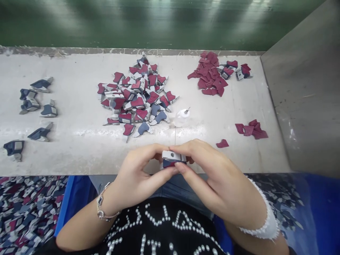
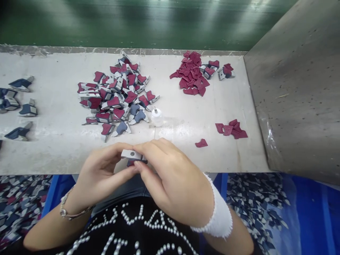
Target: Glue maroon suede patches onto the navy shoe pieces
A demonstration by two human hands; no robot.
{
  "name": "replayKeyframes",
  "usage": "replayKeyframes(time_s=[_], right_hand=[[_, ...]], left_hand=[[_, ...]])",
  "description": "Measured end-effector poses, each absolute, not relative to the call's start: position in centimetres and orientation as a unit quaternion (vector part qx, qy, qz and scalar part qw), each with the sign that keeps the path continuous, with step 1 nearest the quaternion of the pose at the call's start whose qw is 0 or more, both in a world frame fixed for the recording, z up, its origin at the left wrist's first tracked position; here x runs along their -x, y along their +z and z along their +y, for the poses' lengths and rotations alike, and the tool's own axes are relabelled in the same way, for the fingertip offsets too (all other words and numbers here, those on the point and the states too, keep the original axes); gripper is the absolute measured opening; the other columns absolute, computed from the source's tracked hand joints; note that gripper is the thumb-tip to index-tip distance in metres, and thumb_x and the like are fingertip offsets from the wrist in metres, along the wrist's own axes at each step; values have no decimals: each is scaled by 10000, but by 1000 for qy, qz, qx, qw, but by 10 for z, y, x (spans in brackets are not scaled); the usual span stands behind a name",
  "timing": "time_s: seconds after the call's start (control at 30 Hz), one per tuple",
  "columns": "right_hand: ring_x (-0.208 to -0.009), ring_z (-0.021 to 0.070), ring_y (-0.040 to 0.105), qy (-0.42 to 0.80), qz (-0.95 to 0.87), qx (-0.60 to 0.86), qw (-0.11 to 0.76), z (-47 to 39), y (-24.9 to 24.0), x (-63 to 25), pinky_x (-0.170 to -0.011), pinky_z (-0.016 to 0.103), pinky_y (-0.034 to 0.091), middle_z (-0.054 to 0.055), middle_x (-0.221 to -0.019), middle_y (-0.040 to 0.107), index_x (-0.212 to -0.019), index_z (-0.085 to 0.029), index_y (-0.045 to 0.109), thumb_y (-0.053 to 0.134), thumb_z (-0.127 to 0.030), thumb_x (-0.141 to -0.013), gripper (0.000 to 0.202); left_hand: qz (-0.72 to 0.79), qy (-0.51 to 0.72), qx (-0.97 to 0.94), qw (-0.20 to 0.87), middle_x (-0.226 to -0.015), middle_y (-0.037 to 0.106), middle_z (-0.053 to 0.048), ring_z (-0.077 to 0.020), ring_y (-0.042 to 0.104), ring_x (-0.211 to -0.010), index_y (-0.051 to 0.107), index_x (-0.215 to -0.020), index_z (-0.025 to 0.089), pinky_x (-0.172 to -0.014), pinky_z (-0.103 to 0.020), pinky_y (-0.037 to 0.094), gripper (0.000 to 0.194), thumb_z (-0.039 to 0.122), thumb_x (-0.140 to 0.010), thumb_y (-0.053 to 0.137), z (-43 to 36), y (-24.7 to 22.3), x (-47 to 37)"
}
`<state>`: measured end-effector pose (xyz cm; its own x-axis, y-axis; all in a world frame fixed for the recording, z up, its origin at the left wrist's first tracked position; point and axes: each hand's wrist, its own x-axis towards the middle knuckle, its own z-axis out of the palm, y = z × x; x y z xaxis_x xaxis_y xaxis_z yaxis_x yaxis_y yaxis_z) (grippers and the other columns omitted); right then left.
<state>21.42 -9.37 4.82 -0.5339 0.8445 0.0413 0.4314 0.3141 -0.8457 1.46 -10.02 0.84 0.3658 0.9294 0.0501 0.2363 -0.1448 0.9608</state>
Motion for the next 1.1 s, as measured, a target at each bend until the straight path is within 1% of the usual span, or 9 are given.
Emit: replayKeyframes(time_s=[0.13,0.3,0.4,0.53,0.63,0.77,0.93,1.03,1.1], right_hand=[[-991,112,584,407,-763,430,259,-100,48,-210,-895,216,450,-5,-1013,655,-1108,-188,588,506,-96,-975,182],[-980,116,592,412,-759,443,240,-102,48,-211,-876,235,460,-3,-1028,660,-1134,-208,584,496,-134,-1010,169],[-917,143,602,404,-764,454,219,-103,48,-209,-806,276,478,11,-976,666,-1011,-199,590,500,-160,-1010,98],[-856,157,593,399,-765,462,207,-103,49,-206,-734,294,475,15,-916,666,-893,-196,578,483,-130,-1000,158],[-880,131,616,419,-751,457,227,-101,49,-207,-769,257,478,-18,-940,680,-1031,-217,618,526,-153,-1008,114],[-932,103,638,444,-735,454,236,-100,45,-210,-829,215,487,-28,-1031,683,-1229,-240,580,544,-187,-1016,222],[-968,139,621,392,-772,428,259,-103,39,-203,-855,257,499,10,-998,655,-1226,-201,559,478,-111,-1013,245],[-942,150,626,414,-761,435,246,-101,41,-200,-844,282,508,4,-1015,662,-1234,-249,555,492,-128,-1015,258],[-945,154,626,445,-737,448,241,-99,44,-204,-850,295,510,-2,-1053,656,-1255,-290,534,532,-193,-1012,262]], left_hand=[[441,348,-682,469,-908,708,-18,-153,664,-810,653,-1070,235,-714,-259,524,197,199,-884,710,-103,10,-12],[452,332,-664,494,-840,682,-4,-138,640,-751,660,-1035,229,-657,-247,505,150,249,-895,712,-104,10,-12],[461,311,-659,506,-817,669,4,-125,623,-716,658,-1013,216,-640,-241,495,141,267,-895,716,-105,11,-12],[467,304,-690,462,-754,631,26,-104,579,-663,640,-995,204,-616,-226,478,126,247,-898,709,-108,12,-11],[477,311,-691,446,-784,663,23,-106,609,-686,647,-1022,210,-633,-221,496,170,259,-886,736,-109,13,-9],[481,333,-674,450,-817,714,12,-119,652,-718,675,-1001,210,-665,-230,524,178,259,-859,770,-110,15,-6],[501,357,-631,474,-751,731,-2,-134,657,-669,714,-873,183,-618,-237,525,132,265,-821,803,-109,16,-6],[498,336,-622,503,-739,739,-12,-153,670,-668,717,-815,175,-623,-257,536,145,293,-823,801,-106,19,1],[498,324,-650,474,-776,757,-14,-164,686,-693,735,-838,190,-647,-271,547,131,308,-833,792,-98,21,9]])
